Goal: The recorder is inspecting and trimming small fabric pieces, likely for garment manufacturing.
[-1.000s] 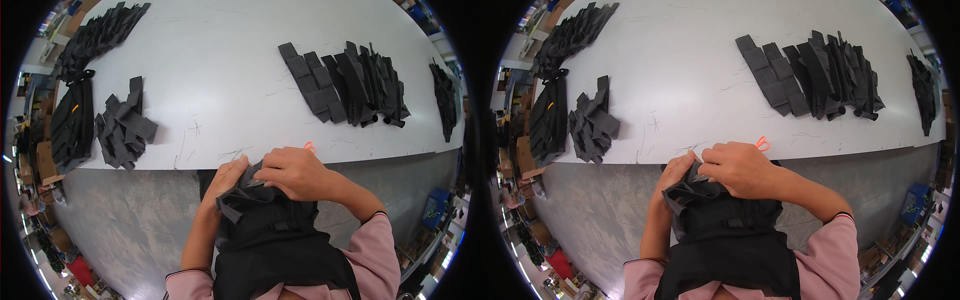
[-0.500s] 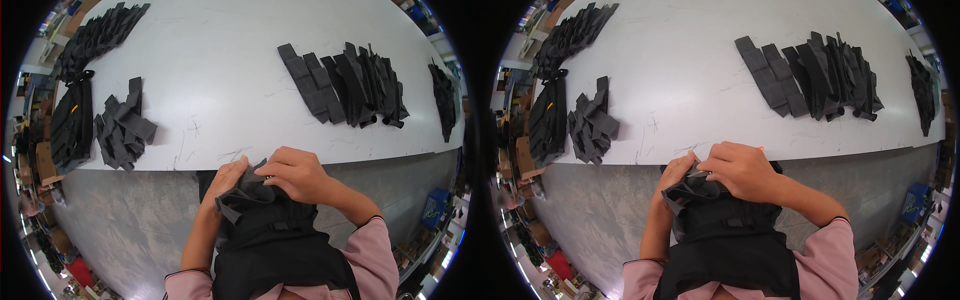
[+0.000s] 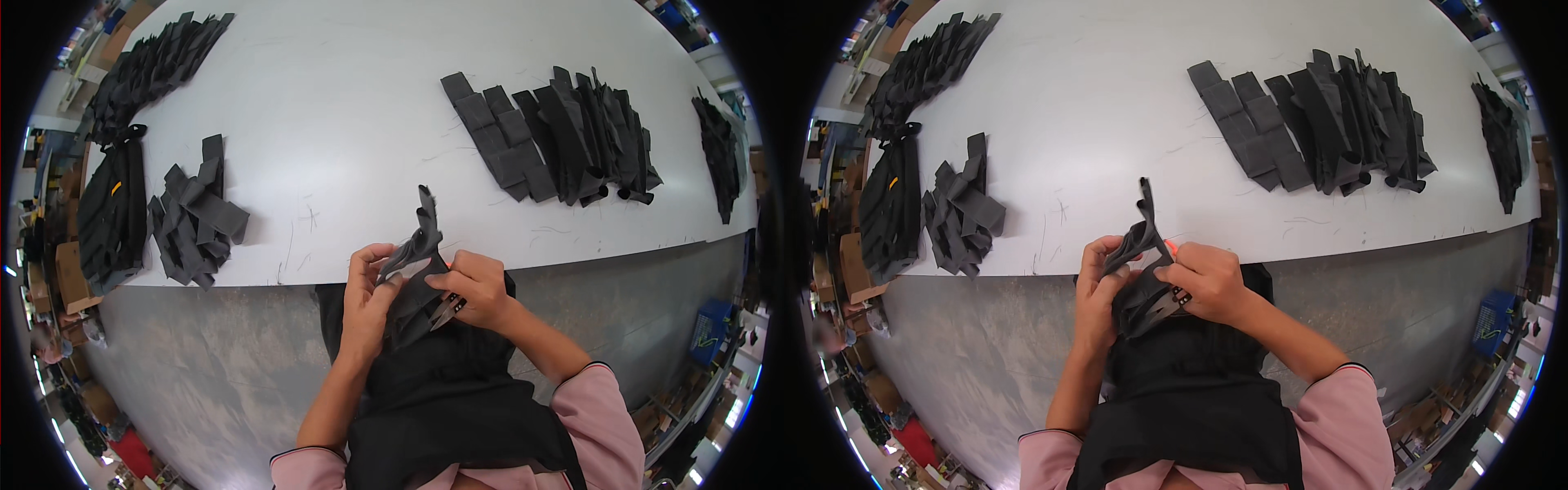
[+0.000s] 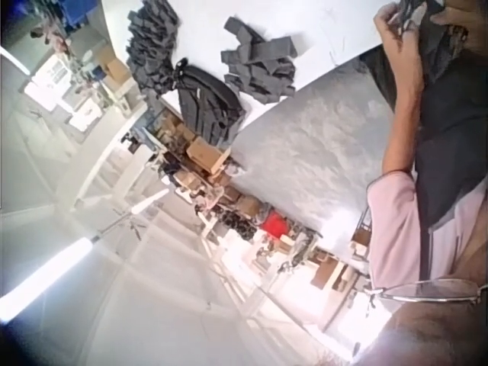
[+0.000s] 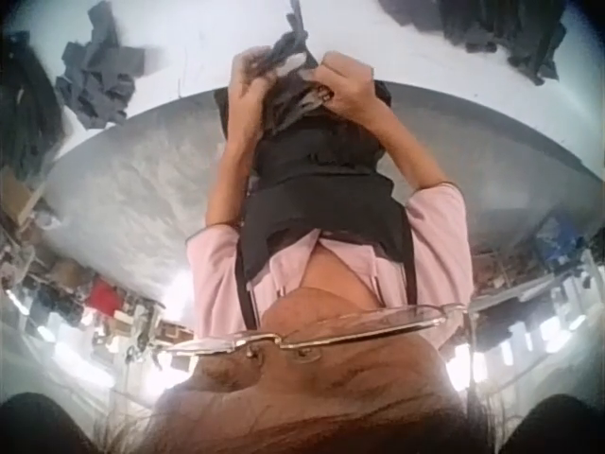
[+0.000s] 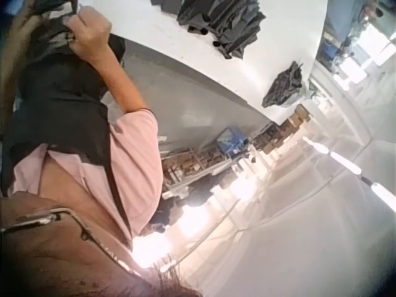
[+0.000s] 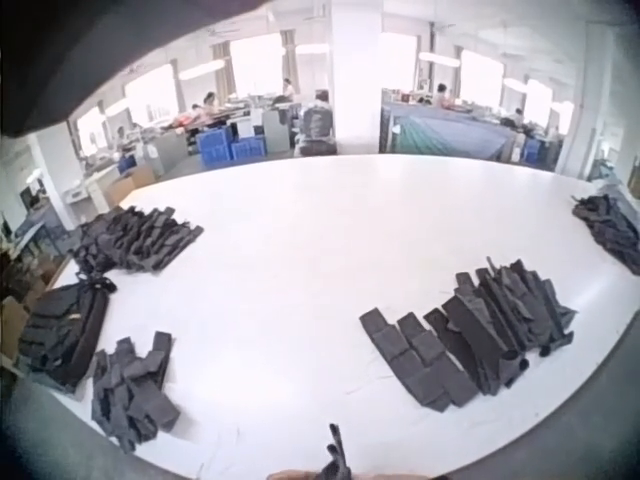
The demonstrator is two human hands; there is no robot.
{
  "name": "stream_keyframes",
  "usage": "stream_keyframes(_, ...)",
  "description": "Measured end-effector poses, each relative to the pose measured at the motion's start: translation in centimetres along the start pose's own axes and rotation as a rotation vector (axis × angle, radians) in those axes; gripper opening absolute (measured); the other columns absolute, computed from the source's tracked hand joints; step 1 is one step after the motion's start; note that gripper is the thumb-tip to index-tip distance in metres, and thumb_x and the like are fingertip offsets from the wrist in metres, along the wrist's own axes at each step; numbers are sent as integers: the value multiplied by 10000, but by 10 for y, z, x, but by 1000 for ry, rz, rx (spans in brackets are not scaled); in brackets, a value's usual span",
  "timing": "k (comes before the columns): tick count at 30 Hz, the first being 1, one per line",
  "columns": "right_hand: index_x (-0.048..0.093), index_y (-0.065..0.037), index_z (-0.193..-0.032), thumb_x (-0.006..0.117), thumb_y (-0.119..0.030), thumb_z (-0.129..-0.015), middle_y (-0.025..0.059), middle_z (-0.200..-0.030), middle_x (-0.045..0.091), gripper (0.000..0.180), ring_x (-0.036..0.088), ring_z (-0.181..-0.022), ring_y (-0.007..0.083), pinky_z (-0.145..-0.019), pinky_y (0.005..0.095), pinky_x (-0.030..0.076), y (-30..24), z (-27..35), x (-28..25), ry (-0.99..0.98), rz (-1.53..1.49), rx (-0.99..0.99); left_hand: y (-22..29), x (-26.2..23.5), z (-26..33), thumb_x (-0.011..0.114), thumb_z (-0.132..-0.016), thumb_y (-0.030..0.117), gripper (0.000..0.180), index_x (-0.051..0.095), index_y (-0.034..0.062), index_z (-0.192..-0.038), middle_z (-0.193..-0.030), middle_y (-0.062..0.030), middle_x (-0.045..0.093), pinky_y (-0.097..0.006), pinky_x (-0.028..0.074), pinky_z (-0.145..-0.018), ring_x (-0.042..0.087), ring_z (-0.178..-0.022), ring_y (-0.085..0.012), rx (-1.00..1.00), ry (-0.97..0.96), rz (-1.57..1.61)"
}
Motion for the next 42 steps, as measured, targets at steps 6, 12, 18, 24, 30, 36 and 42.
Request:
stream_keyframes(6, 670, -69, -831, 653, 63, -608, 25, -652, 469, 259, 475, -529, 143, -452, 263, 358, 26, 0, 22, -64, -292, 285, -22, -2, 9, 512, -663, -38, 597, 432, 26, -1251, -1036, -118, 558, -305, 472, -814, 566, -936, -191, -127, -30, 186)
stream_keyframes(12, 626, -101, -1055, 625, 5, -738, 35, -899, 535, 334, 551, -659, 172, -581, 275, 441, 1, -7, 3, -137, -383, 537, -28, -7, 7, 538, -717, -81, 553, 422, 28, -1247, -1089, -57, 493, -256, 435, -807, 508, -931, -113, -64, 156, 232)
stream_keyframes(18, 645, -54, -1006, 737, -67, -663, 56, -821, 539, 356, 535, -598, 210, -545, 281, 429, -23, -9, -9, -273, 177, 213, -27, -9, 5, 538, -743, -72, 550, 400, 6, -1269, -1122, -73, 485, -262, 437, -856, 519, -970, -126, -38, 225, 224)
stream_keyframes(24, 634, -68, -1005, 726, -82, -665, 37, -775, 500, 353, 502, -529, 174, -487, 293, 390, -31, -16, 0, -312, 300, 117, -26, -8, 5, 543, -757, -60, 548, 383, -7, -1278, -1151, -88, 481, -269, 443, -863, 523, -987, -126, 7, 221, 186)
stream_keyframes(30, 623, -55, -986, 695, -86, -695, 46, -763, 473, 301, 496, -498, 170, -466, 292, 383, -35, -16, 4, -301, 319, 120, -23, -8, 7, 547, -761, -56, 538, 384, -10, -1272, -1122, -97, 498, -270, 451, -856, 533, -973, -129, 25, 240, 184)
stream_keyframes(36, 624, -49, -972, 689, -74, -701, 53, -767, 470, 279, 511, -508, 179, -472, 293, 395, -33, -12, 3, -307, 339, 170, -26, -5, 5, 541, -764, -65, 540, 385, -6, -1277, -1142, -98, 482, -267, 451, -841, 527, -963, -126, -11, 235, 203)
stream_keyframes(42, 632, -56, -967, 699, -65, -701, 55, -776, 474, 274, 520, -522, 192, -470, 297, 397, -37, -19, -9, -278, 210, 261, -31, -11, 3, 535, -756, -78, 553, 385, -10, -1284, -1144, -89, 458, -254, 449, -827, 519, -963, -123, -31, 239, 211)
Point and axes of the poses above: each hand's wrist, its own z-axis away from the middle knuckle, its own x-axis out of the palm, y = z × x, the point moved 5 cm from there along -z, towards the middle knuckle
